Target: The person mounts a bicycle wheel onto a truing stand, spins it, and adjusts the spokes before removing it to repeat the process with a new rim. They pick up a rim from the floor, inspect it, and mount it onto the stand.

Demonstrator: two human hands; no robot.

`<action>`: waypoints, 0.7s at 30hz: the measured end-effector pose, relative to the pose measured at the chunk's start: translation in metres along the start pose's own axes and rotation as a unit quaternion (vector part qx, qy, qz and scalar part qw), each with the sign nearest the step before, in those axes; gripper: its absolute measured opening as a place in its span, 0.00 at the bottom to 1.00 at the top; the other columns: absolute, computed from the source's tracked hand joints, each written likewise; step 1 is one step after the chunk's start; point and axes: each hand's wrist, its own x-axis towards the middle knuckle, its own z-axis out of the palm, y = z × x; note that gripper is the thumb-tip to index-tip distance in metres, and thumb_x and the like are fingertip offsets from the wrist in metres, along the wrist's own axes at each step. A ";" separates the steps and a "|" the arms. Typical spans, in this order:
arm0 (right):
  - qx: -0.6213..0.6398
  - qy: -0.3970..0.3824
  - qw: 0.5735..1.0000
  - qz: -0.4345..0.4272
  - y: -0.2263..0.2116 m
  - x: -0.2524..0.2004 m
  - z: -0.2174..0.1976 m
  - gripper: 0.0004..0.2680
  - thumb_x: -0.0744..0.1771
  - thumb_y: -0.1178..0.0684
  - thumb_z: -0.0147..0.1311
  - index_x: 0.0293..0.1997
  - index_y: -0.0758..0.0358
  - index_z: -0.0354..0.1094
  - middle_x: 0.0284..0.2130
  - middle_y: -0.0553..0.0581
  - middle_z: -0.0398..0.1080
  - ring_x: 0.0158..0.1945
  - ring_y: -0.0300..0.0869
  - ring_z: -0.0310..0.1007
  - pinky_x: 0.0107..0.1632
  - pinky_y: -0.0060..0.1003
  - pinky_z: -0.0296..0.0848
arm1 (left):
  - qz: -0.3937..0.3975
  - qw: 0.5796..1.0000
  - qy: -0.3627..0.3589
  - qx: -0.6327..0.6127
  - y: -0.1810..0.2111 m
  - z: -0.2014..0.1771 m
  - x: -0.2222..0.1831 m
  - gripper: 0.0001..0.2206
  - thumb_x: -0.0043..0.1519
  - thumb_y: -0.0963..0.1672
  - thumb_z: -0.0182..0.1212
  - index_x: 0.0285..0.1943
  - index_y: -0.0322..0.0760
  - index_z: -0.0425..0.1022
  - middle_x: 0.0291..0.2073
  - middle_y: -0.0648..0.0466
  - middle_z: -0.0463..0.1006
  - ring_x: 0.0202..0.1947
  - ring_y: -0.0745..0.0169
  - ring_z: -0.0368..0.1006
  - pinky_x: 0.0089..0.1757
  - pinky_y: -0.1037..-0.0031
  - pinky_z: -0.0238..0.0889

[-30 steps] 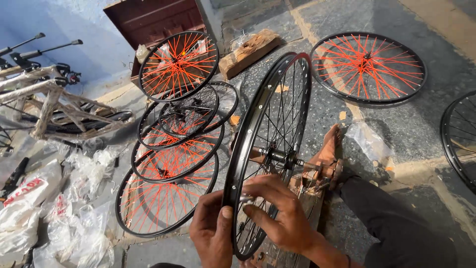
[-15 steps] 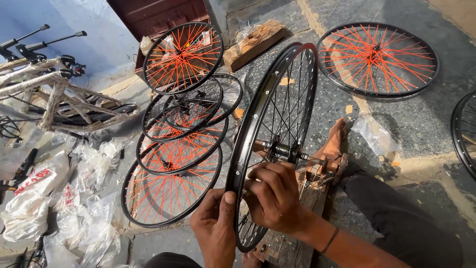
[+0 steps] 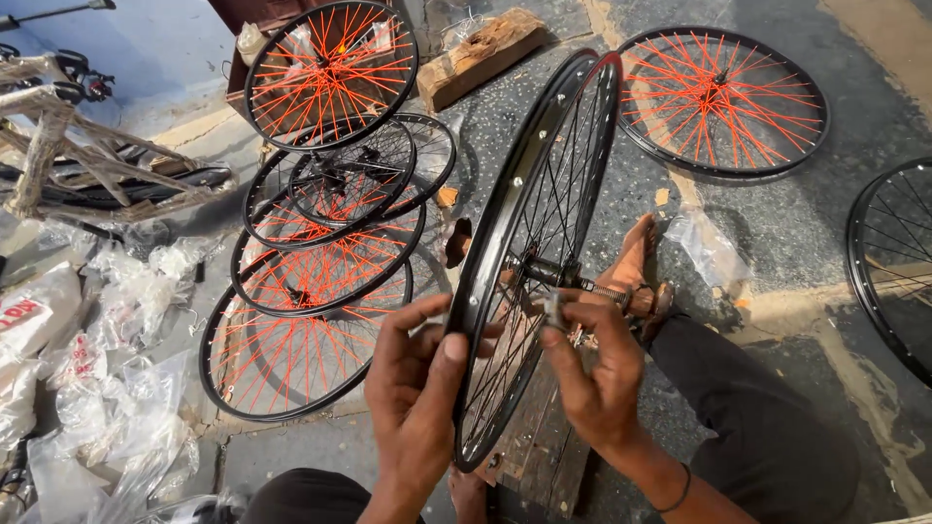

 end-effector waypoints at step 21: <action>-0.500 -0.209 0.772 0.332 0.262 -0.115 -0.031 0.31 0.60 0.18 0.52 0.07 0.59 0.58 0.05 0.50 0.54 0.09 0.37 0.52 0.16 0.35 0.48 | -0.289 0.941 0.175 -0.009 -0.280 -0.094 -0.135 0.07 0.58 0.40 0.61 0.36 0.25 0.78 0.24 0.49 0.81 0.23 0.65 0.73 0.28 0.71 0.63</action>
